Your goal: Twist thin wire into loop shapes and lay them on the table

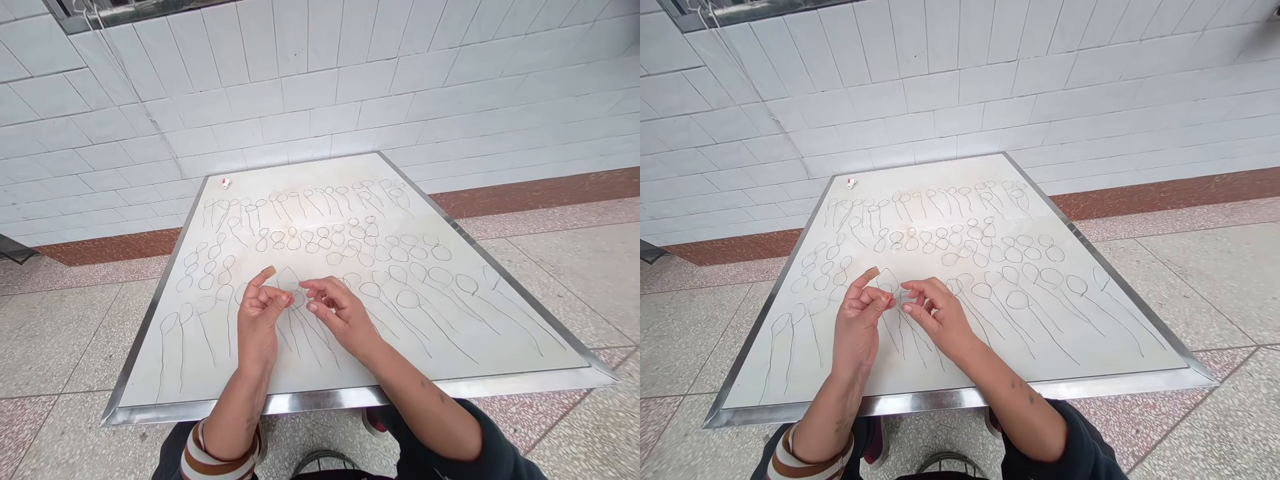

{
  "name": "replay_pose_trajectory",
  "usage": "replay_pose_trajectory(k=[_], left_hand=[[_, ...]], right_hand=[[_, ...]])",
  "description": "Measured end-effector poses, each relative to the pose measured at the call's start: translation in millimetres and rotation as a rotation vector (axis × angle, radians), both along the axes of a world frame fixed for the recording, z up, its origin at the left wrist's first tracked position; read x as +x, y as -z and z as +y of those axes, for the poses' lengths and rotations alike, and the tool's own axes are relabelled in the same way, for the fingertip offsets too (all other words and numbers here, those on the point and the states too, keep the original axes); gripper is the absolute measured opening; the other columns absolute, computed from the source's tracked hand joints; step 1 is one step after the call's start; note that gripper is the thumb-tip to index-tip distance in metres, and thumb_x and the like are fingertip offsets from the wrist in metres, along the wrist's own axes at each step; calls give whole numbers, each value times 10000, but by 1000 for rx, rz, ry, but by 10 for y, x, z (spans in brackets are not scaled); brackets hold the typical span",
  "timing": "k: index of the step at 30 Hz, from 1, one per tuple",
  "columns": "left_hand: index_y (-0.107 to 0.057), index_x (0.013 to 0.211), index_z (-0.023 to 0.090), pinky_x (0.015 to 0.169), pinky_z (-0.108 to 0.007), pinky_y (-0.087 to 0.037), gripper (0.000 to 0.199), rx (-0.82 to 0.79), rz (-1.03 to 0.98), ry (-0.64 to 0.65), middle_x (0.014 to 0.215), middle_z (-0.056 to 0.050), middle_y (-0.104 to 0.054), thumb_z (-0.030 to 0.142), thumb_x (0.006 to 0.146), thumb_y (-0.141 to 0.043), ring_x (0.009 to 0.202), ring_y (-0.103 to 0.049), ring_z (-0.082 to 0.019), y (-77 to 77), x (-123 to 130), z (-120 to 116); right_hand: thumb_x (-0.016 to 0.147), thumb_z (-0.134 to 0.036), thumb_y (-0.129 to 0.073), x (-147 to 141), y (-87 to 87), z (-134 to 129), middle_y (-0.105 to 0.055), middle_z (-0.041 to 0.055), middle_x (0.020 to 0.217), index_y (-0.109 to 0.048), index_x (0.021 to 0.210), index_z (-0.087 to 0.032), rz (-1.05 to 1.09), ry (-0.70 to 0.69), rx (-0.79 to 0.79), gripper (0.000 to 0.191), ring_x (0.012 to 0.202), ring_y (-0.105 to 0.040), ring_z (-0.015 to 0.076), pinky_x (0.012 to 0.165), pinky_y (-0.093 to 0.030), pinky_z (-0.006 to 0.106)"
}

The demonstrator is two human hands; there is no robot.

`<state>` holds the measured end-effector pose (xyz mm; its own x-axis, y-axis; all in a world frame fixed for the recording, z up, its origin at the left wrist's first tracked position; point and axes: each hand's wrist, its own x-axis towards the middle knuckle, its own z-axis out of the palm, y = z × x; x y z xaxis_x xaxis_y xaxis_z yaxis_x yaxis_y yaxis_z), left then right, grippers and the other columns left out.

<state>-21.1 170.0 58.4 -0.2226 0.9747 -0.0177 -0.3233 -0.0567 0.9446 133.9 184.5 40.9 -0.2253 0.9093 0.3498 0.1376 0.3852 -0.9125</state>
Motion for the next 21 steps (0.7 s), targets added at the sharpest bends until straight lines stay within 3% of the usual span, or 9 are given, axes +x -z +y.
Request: replay_pose_trajectory(k=[4,8,14,21], left_hand=[[-545,1269,230,796,-309,-489,555,-30,0,159,654,64,-598,225,753,-748,680,-602,-116,-84,82,-103],[-518,1285,222,735,-286,-483,606,-51,-9,203,670,56,-633,240,735,-772,642,-597,-109,-192,115,-270],[-510,1307,244,884,-333,-477,682,-31,-53,218,756,36,-704,207,692,-802,748,-666,-127,-299,77,-694],[-472,1348,258,891,-330,-490,684,-12,-53,200,849,12,-708,185,735,-767,842,-680,-144,-298,45,-1149]], right_hand=[[892,-387,-601,19,-127,-15,-543,32,965,-674,1114,-291,75,-140,-153,253,854,-569,148,725,-520,301],[912,-401,-570,24,-227,-145,-532,16,972,-694,1011,-263,203,-290,-265,210,797,-583,122,789,-514,323],[854,-429,-645,-53,-288,-499,-536,-14,839,-669,847,-216,301,-213,-369,215,632,-446,88,621,-425,256],[832,-418,-669,-95,-364,-869,-550,-19,828,-667,813,-190,348,-228,-431,229,618,-441,76,607,-396,247]])
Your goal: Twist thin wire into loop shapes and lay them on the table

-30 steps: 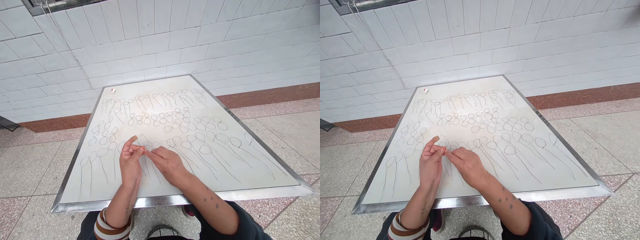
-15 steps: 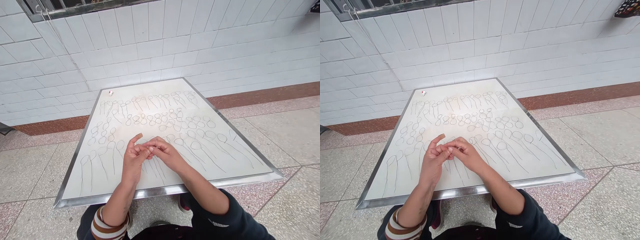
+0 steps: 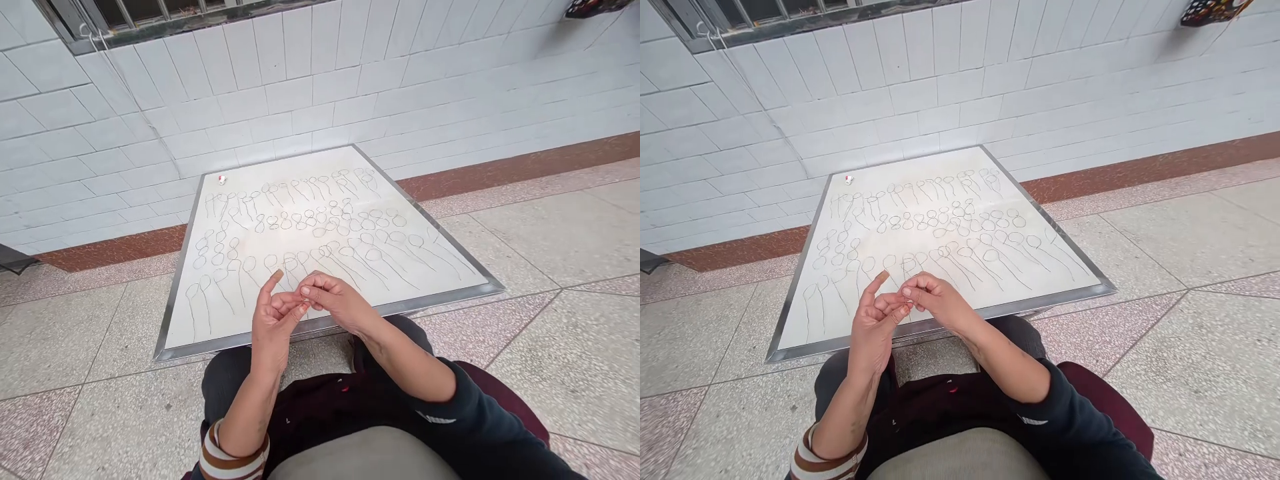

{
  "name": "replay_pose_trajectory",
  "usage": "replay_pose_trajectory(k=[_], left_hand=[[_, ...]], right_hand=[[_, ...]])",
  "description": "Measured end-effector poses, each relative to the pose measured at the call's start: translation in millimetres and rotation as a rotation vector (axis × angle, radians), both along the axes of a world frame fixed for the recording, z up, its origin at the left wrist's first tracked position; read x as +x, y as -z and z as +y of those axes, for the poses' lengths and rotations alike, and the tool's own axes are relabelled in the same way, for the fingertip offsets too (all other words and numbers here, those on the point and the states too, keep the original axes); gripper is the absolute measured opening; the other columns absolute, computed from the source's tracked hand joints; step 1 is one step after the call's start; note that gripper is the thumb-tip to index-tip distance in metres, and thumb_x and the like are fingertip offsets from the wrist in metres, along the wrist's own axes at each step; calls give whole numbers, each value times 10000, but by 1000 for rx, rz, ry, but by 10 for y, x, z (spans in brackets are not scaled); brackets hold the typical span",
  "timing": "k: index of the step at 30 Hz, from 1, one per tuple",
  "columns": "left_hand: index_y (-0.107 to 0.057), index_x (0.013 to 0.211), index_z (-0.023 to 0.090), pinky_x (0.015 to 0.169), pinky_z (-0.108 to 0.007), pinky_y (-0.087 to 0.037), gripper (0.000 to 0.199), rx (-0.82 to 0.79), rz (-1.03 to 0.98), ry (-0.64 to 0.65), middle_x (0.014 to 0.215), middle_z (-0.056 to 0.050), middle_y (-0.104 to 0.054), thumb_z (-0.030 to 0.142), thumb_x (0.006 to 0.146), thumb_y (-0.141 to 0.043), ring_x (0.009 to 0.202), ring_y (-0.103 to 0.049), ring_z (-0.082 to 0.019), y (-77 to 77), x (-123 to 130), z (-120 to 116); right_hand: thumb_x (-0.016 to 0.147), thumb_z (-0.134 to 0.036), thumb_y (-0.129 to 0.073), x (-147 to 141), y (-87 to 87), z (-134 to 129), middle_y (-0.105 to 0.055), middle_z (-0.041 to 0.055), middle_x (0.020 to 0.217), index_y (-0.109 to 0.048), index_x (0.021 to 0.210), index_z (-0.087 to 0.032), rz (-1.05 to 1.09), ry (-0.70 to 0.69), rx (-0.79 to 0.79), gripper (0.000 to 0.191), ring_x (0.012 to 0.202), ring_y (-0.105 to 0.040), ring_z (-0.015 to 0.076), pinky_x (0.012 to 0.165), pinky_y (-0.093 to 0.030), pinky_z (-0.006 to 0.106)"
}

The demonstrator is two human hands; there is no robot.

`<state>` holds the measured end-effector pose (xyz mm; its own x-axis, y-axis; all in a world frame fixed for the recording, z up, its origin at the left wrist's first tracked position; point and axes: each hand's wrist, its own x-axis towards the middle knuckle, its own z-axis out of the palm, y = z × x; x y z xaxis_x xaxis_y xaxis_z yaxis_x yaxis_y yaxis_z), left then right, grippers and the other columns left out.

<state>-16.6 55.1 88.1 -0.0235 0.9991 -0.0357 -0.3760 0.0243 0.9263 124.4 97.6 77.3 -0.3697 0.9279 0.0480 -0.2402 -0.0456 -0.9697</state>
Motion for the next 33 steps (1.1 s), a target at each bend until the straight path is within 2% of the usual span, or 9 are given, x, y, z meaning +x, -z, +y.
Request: replay_pose_trajectory(k=[5,7,11,14,18,22,27,33], left_hand=[[-495,1327,241,685,-248,-495,620,-35,16,-3,773,33,-676,230,763,-752,705,-666,-126,52,-2,-166],[-489,1333,240,690,-249,-496,634,-40,24,2,763,36,-669,234,759,-757,704,-659,-124,73,-11,-201],[-476,1343,238,708,-259,-510,627,-35,43,26,768,33,-656,234,776,-743,700,-642,-117,102,-66,-251],[-466,1351,238,724,-273,-520,613,-22,69,18,756,40,-617,236,795,-724,716,-640,-124,102,-145,-304],[-467,1357,250,736,-291,-531,595,17,131,-36,769,41,-588,239,811,-704,701,-629,-122,114,-270,-409],[-471,1360,265,709,-280,-527,563,65,156,-61,773,35,-578,254,835,-675,686,-613,-118,150,-330,-505],[-464,1369,274,736,-288,-522,560,68,195,4,767,36,-571,254,846,-662,705,-601,-122,107,-225,-544],[-462,1380,301,702,-287,-513,580,44,272,119,736,45,-557,242,837,-657,689,-596,-130,91,90,-476]], right_hand=[[846,-418,-661,3,34,-211,-551,-23,759,-666,850,-172,-38,-27,-13,247,613,-464,81,558,-357,229],[851,-415,-658,9,27,-253,-556,-31,706,-656,861,-165,-29,-65,-16,251,610,-489,85,553,-354,225],[850,-399,-661,7,-50,-264,-596,-28,701,-626,863,-159,4,-176,-7,243,653,-578,105,627,-439,254],[846,-375,-670,-56,-106,-241,-597,-38,694,-611,921,-162,-11,-257,11,234,640,-582,102,629,-453,254],[890,-354,-616,-217,-107,-246,-589,-40,667,-604,946,-161,-63,-286,47,201,617,-561,93,575,-404,221],[899,-337,-599,-298,-59,-300,-583,-42,695,-595,1000,-179,-69,-276,88,187,611,-559,96,593,-434,235],[899,-309,-589,-141,-66,-363,-579,-38,719,-608,971,-180,-125,-234,125,149,620,-545,89,594,-430,224],[905,-296,-548,230,-113,-436,-547,-40,695,-570,832,-180,-188,-168,142,138,626,-518,97,614,-430,235]])
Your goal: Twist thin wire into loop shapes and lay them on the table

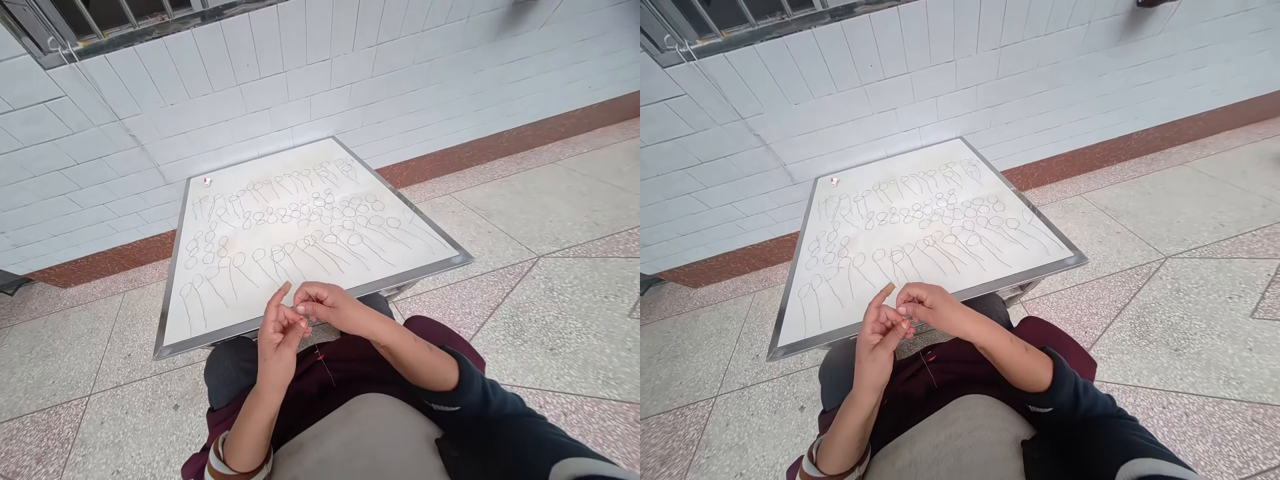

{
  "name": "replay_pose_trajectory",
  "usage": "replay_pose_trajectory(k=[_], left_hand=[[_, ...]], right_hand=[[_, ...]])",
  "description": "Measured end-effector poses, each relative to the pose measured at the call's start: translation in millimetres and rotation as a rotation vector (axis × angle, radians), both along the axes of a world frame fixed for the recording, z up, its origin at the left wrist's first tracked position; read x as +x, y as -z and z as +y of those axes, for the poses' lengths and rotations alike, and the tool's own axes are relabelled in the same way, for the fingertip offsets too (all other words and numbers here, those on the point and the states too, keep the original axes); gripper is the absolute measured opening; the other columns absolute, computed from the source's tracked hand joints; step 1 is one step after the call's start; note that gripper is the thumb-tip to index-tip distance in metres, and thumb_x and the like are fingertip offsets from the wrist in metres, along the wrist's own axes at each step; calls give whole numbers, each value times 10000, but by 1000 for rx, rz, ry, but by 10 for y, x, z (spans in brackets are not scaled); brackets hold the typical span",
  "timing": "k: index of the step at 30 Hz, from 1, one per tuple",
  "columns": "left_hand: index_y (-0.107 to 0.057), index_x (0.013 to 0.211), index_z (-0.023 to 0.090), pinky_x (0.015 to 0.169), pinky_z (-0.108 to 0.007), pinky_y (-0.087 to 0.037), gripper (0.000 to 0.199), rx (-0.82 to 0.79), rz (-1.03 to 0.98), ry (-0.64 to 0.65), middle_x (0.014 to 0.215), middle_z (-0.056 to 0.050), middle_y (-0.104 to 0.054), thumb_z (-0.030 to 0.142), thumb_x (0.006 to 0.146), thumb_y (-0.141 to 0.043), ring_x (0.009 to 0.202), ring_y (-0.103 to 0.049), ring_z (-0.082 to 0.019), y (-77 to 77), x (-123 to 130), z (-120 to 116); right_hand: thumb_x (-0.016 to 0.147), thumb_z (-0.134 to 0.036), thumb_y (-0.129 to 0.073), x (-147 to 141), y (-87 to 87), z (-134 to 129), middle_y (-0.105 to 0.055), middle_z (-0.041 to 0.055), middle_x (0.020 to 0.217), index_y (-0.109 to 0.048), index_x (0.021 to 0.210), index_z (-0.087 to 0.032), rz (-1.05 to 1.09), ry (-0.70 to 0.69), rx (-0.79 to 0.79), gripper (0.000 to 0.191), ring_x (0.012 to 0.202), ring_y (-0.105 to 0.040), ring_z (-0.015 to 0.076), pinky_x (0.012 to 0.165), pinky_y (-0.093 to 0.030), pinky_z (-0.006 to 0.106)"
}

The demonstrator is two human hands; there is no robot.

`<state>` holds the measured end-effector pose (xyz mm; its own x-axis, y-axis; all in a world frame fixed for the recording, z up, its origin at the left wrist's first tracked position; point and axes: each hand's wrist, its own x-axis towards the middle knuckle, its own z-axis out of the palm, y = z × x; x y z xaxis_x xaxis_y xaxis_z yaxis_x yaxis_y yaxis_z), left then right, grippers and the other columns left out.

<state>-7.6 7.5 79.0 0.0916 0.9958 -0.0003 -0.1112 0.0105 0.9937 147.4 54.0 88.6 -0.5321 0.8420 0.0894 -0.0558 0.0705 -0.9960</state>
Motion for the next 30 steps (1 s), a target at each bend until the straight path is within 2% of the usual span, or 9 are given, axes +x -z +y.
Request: replay_pose_trajectory(k=[3,7,9,12,15,18,23,27,30], left_hand=[[-481,1367,288,701,-284,-506,565,1,11,34,729,44,-556,226,832,-653,659,-581,-119,50,180,56],[-476,1362,265,671,-275,-500,566,-28,-59,64,727,41,-561,216,827,-655,644,-577,-119,71,424,123],[-481,1358,247,647,-269,-493,560,-24,-82,64,730,36,-561,220,826,-656,639,-580,-121,50,537,152],[-489,1352,232,639,-271,-493,553,-12,-97,84,739,32,-556,220,825,-656,634,-580,-122,4,673,195],[-489,1353,236,660,-279,-497,549,1,-96,114,736,35,-553,207,828,-649,632,-575,-118,-34,768,246],[-498,1346,243,652,-277,-496,547,12,-107,143,724,39,-551,195,822,-648,625,-573,-117,-59,840,299],[-516,1331,236,635,-288,-508,571,-18,-122,202,716,43,-537,167,784,-664,615,-588,-125,-101,940,342],[-520,1323,231,633,-292,-515,578,-27,-136,205,718,45,-540,168,769,-673,618,-594,-127,-119,985,300],[-508,1336,238,637,-293,-515,589,-17,-141,202,725,42,-552,171,774,-670,625,-596,-129,-116,967,238]], right_hand=[[905,-262,-525,189,7,-36,-557,-37,703,-561,818,-190,-91,68,45,119,641,-531,107,630,-432,243],[871,-212,-573,420,40,-59,-580,-21,781,-585,865,-207,-203,300,203,14,661,-511,109,624,-420,237],[886,-175,-541,533,50,-54,-598,-4,830,-595,909,-215,-241,357,297,71,683,-533,116,637,-434,244],[907,-126,-494,698,38,-31,-613,22,871,-614,936,-215,-309,362,461,153,760,-573,135,688,-459,260],[901,-111,-529,837,0,-5,-619,32,899,-627,937,-214,-383,364,577,147,788,-580,141,701,-467,259],[895,-105,-555,933,-39,22,-620,28,883,-627,932,-213,-435,395,617,134,757,-581,139,676,-473,253],[917,-109,-530,999,-93,26,-643,36,855,-626,903,-207,-502,422,704,138,824,-614,166,721,-497,278],[930,-113,-503,1003,-146,-63,-627,46,849,-615,890,-194,-593,501,728,144,799,-612,169,693,-495,280],[925,-108,-519,984,-179,-135,-619,42,839,-608,878,-187,-605,494,736,128,793,-601,167,686,-489,275]])
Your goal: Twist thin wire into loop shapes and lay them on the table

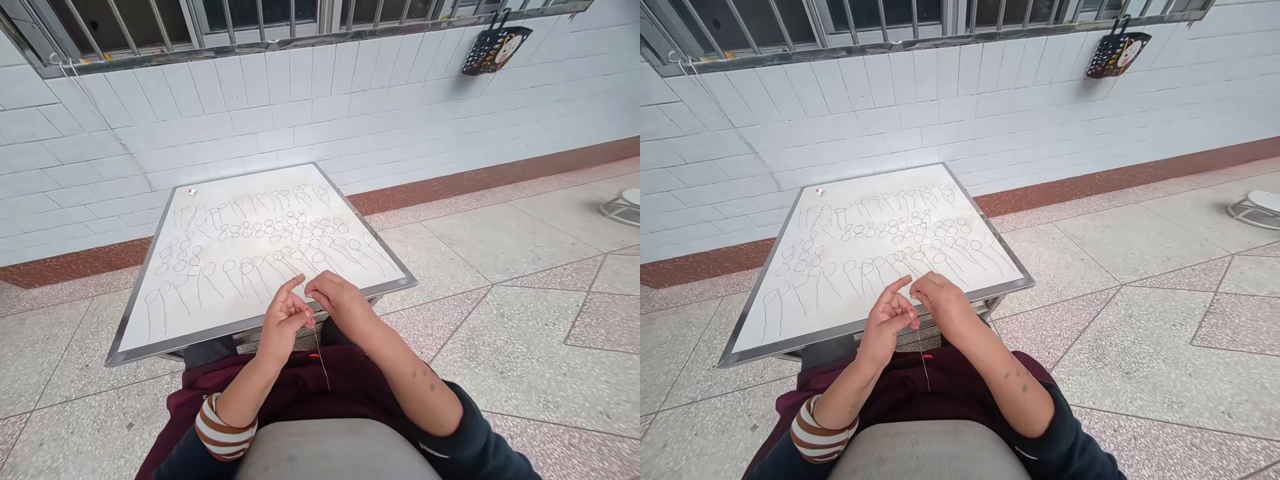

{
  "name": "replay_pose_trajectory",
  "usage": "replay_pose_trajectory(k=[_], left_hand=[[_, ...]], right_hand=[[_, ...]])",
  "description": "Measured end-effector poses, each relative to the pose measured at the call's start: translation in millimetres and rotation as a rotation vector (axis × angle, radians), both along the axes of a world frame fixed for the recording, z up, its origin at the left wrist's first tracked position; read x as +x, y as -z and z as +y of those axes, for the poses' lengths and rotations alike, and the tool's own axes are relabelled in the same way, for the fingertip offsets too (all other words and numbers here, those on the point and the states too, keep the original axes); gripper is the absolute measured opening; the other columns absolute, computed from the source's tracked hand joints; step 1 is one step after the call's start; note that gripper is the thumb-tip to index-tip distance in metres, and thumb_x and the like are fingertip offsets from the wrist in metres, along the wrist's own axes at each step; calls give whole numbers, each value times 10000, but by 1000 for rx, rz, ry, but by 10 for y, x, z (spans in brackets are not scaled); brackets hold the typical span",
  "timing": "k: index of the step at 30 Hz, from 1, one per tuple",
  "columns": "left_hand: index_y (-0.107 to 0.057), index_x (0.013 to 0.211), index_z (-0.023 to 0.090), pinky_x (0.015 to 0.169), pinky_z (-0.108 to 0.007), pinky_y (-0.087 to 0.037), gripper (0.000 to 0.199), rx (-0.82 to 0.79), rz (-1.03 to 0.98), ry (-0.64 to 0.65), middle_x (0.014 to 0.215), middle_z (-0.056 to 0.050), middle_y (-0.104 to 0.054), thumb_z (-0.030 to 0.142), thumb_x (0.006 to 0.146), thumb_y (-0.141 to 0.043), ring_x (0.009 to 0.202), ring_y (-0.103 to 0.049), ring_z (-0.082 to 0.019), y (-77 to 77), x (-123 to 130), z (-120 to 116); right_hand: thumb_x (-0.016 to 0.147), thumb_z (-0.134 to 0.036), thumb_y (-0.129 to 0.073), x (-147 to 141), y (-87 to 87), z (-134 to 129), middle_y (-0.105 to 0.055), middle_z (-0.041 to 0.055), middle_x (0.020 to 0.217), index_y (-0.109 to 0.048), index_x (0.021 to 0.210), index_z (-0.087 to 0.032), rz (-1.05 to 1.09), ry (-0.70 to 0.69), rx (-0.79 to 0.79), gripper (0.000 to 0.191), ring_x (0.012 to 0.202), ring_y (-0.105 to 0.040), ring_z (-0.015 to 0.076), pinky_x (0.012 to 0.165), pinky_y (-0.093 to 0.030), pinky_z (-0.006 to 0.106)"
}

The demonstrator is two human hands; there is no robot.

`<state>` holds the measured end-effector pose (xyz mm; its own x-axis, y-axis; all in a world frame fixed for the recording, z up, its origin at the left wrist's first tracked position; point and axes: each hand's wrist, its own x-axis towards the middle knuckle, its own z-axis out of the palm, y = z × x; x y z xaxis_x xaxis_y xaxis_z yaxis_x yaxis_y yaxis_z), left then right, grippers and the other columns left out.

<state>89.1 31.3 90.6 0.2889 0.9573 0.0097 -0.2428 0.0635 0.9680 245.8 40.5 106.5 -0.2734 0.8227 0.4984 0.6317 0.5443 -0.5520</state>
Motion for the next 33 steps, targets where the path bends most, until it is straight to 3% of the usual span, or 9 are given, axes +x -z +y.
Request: replay_pose_trajectory(k=[5,11,17,22,33], left_hand=[[-497,1340,225,634,-288,-508,586,2,-25,-23,731,33,-554,197,783,-677,626,-591,-128,38,-147,-87],[-469,1361,247,679,-296,-509,578,35,-51,-118,746,31,-537,217,817,-660,659,-573,-125,106,-474,-183],[-401,1418,258,755,-318,-502,597,68,-3,-124,825,-1,-575,277,866,-627,756,-585,-148,134,-891,-250],[-406,1426,223,726,-299,-482,533,119,-33,-243,788,-6,-566,325,924,-551,756,-573,-153,157,-1173,-211],[-378,1453,259,714,-265,-448,593,105,-61,-342,727,11,-587,356,905,-583,752,-563,-150,130,-1481,-184]], right_hand=[[936,-130,-513,-157,28,-44,-622,39,843,-611,883,-200,6,-18,7,131,781,-610,163,675,-494,275],[940,-149,-500,-583,139,-42,-653,64,919,-583,997,-208,38,6,44,117,808,-628,181,691,-511,303],[922,-122,-529,-994,166,-4,-670,45,883,-584,960,-208,40,-68,23,109,817,-622,181,690,-500,296],[952,-178,-502,-1277,151,37,-652,46,839,-596,989,-212,-11,-139,2,107,786,-601,181,684,-500,308],[987,-218,-436,-1654,116,139,-663,72,878,-598,1036,-209,23,-255,79,169,801,-594,183,681,-517,314]])
